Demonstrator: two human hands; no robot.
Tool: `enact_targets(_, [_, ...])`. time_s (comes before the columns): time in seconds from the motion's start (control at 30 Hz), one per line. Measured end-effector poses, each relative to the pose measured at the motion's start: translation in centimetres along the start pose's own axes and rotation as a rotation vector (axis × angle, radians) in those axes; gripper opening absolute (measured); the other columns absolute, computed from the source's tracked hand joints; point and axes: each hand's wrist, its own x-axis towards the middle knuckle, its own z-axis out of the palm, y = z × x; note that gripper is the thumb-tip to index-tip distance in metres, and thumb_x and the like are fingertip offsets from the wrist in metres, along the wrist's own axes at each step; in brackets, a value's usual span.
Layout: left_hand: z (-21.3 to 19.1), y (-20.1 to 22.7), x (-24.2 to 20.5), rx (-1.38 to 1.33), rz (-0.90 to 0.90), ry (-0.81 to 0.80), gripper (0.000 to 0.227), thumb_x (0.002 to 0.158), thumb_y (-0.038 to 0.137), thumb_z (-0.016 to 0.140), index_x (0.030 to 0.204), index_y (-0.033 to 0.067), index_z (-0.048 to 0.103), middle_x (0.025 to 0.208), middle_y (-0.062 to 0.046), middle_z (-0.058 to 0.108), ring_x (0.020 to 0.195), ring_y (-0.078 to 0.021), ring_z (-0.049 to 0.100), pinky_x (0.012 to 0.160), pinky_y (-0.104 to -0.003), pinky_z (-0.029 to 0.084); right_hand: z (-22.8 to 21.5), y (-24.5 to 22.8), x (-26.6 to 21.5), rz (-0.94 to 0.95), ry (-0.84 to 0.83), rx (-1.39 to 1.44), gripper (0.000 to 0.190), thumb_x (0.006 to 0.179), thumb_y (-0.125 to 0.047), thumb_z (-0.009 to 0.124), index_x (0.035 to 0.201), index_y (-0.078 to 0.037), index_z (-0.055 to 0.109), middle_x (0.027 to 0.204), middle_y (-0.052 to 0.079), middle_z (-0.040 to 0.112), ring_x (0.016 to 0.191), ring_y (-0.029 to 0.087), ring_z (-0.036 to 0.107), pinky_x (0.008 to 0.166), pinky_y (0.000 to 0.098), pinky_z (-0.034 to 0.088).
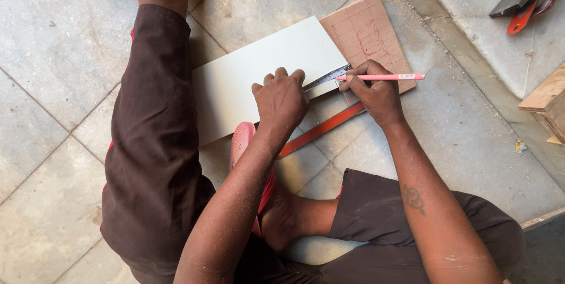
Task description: The person measures and marks a white rectangular board using a tape measure, ruler, and pencil. They then use a hand saw to cut the board along the marked line. The person also marks a smaller wooden block and saws it.
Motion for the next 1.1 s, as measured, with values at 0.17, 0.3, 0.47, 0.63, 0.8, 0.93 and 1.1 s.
enact_targets(0.17, [-0.1, 0.1, 0.0, -0.004, -0.011, -0.002, 0.026, 0.087, 0.009, 0.057, 0.105, 0.0157, 0.074, 0.09, -0.011, 0.062, 0.085, -0.0272, 0.062, 0.077, -0.05, 0.043, 0.1, -0.2, 0.1, -0.012, 0.0, 0.049, 0.006, 0.098, -0.006, 0.061, 0.099, -0.001, 0.062, 0.091, 0.01, 0.077, 0.089, 0.01, 0.074, 0.083, 0.0257, 0.06])
enact_targets(0.3, [0.0, 0.1, 0.0, -0.004, -0.005, 0.0, 0.026, 0.087, 0.009, 0.057, 0.105, 0.016, 0.074, 0.09, -0.011, 0.063, 0.085, -0.0273, 0.062, 0.077, -0.05, 0.042, 0.1, -0.2, 0.1, -0.034, -0.003, 0.04, 0.006, 0.098, -0.005, 0.061, 0.099, 0.0, 0.063, 0.092, 0.01, 0.077, 0.088, 0.011, 0.072, 0.081, 0.0256, 0.059])
enact_targets(0.47, [-0.1, 0.0, 0.0, -0.016, -0.015, -0.009, 0.022, 0.083, 0.007, 0.058, 0.099, 0.0131, 0.071, 0.09, -0.012, 0.063, 0.085, -0.0284, 0.062, 0.077, -0.05, 0.042, -0.2, 0.7, 0.4, -0.023, 0.003, 0.093, 0.005, 0.097, -0.003, 0.06, 0.097, 0.001, 0.062, 0.091, 0.012, 0.076, 0.087, 0.013, 0.072, 0.08, 0.0284, 0.059])
enact_targets(0.63, [0.2, 0.0, 0.2, -0.015, -0.019, 0.008, 0.018, 0.08, 0.006, 0.058, 0.094, 0.0113, 0.068, 0.09, -0.011, 0.063, 0.085, -0.0295, 0.061, 0.077, -0.05, 0.042, 0.1, 3.0, -0.6, -0.135, 0.193, 0.345, 0.005, 0.101, -0.002, 0.056, 0.106, 0.001, 0.056, 0.092, 0.014, 0.073, 0.093, 0.019, 0.075, 0.094, 0.0342, 0.062])
enact_targets(0.8, [0.2, -0.1, 0.2, 0.008, -0.003, 0.01, 0.015, 0.082, 0.01, 0.059, 0.093, 0.0129, 0.069, 0.093, -0.012, 0.065, 0.089, -0.0319, 0.063, 0.077, -0.052, 0.043, 1.8, 3.1, -2.0, -0.161, 0.353, 0.298, 0.006, 0.105, -0.002, 0.055, 0.11, 0.001, 0.053, 0.1, 0.015, 0.072, 0.099, 0.019, 0.073, 0.095, 0.033, 0.059])
enact_targets(0.93, [0.2, -0.1, 0.3, 0.019, 0.001, 0.004, 0.016, 0.082, 0.011, 0.059, 0.094, 0.0136, 0.069, 0.095, -0.013, 0.065, 0.092, -0.0322, 0.064, 0.077, -0.052, 0.043, 2.3, 2.7, -1.9, -0.168, 0.411, 0.351, 0.007, 0.105, -0.001, 0.055, 0.11, 0.001, 0.051, 0.1, 0.015, 0.072, 0.099, 0.019, 0.073, 0.096, 0.033, 0.06])
enact_targets(1.1, [0.4, -0.2, 0.5, 0.022, 0.004, 0.004, 0.016, 0.083, 0.01, 0.058, 0.093, 0.0146, 0.07, 0.095, -0.012, 0.066, 0.092, -0.0317, 0.065, 0.078, -0.052, 0.043, 2.5, 2.6, -1.8, -0.121, 0.437, 0.343, 0.008, 0.103, 0.0, 0.055, 0.11, 0.001, 0.051, 0.101, 0.015, 0.072, 0.099, 0.018, 0.074, 0.094, 0.0325, 0.06])
